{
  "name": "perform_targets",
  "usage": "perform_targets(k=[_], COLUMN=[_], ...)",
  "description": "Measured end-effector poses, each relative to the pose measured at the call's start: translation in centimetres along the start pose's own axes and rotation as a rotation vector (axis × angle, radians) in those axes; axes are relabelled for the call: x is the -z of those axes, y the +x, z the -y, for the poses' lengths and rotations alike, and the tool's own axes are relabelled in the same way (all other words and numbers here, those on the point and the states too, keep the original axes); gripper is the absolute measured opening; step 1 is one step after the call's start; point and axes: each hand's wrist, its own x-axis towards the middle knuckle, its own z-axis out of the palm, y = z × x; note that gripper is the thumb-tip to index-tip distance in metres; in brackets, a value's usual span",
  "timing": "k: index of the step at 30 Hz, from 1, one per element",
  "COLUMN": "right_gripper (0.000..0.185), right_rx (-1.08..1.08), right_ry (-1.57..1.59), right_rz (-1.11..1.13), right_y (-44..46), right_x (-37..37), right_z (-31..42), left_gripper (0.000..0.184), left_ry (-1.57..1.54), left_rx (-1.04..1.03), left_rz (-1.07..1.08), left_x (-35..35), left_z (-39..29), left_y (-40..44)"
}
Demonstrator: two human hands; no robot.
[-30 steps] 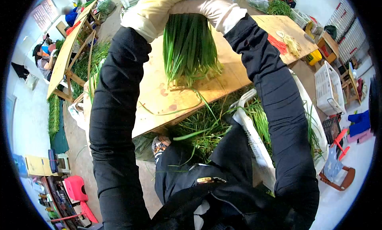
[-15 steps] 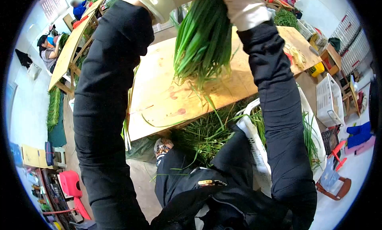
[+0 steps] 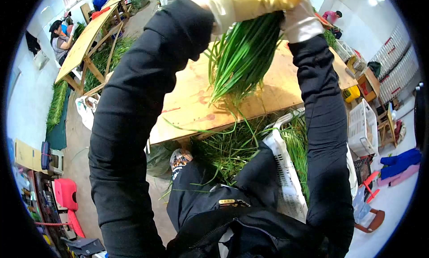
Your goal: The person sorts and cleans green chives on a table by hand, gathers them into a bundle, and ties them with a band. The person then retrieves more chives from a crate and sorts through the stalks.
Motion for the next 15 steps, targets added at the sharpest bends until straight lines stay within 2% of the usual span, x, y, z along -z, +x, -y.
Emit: perform_targets(k=[1, 3, 5, 9, 11, 12, 14, 15], right_gripper=[0.012, 0.016, 0.016, 0.018, 0.018, 0.019, 0.02, 0.022], right_rx=[0.025, 0.116, 0.151, 0.225, 0.362, 0.272, 0.111, 0.029], right_ry=[-0.037, -0.131, -0.241, -0.452, -0.272, -0.199, 0.009, 0.148], right_rz=[0.046, -0.378, -0.252, 0.003, -0.084, -0.039, 0.057, 0.106], right_y=[-0.6, -2.9, -3.7, -5.1, -5.5, -5.5, -5.7, -5.8], right_x=[-1.3, -9.4, -8.6, -6.6, -8.2, -7.5, -4.1, -2.8], right_z=[1.8, 4.5, 5.0, 6.1, 8.6, 10.3, 13.4, 14.4], left_gripper=[0.063, 0.069, 0.075, 0.089, 0.118, 0.125, 0.12, 0.111], left_ry=[0.005, 0.056, 0.086, 0.072, -0.018, -0.21, 0.121, -0.046], left_rx=[-0.016, -0.003, -0.004, -0.179, 0.324, 0.625, 0.507, 0.344], left_rz=[-0.012, -0.047, -0.089, -0.285, -0.16, 0.096, 0.028, -0.064], left_x=[-0.2, -0.7, -1.4, -4.4, -8.9, -9.8, -16.2, -19.2], left_z=[-0.2, -0.1, 0.3, 2.1, 2.6, 0.2, 1.5, 2.6], left_y=[-0.2, -0.6, -1.1, -3.7, -8.5, -9.6, -13.6, -15.4])
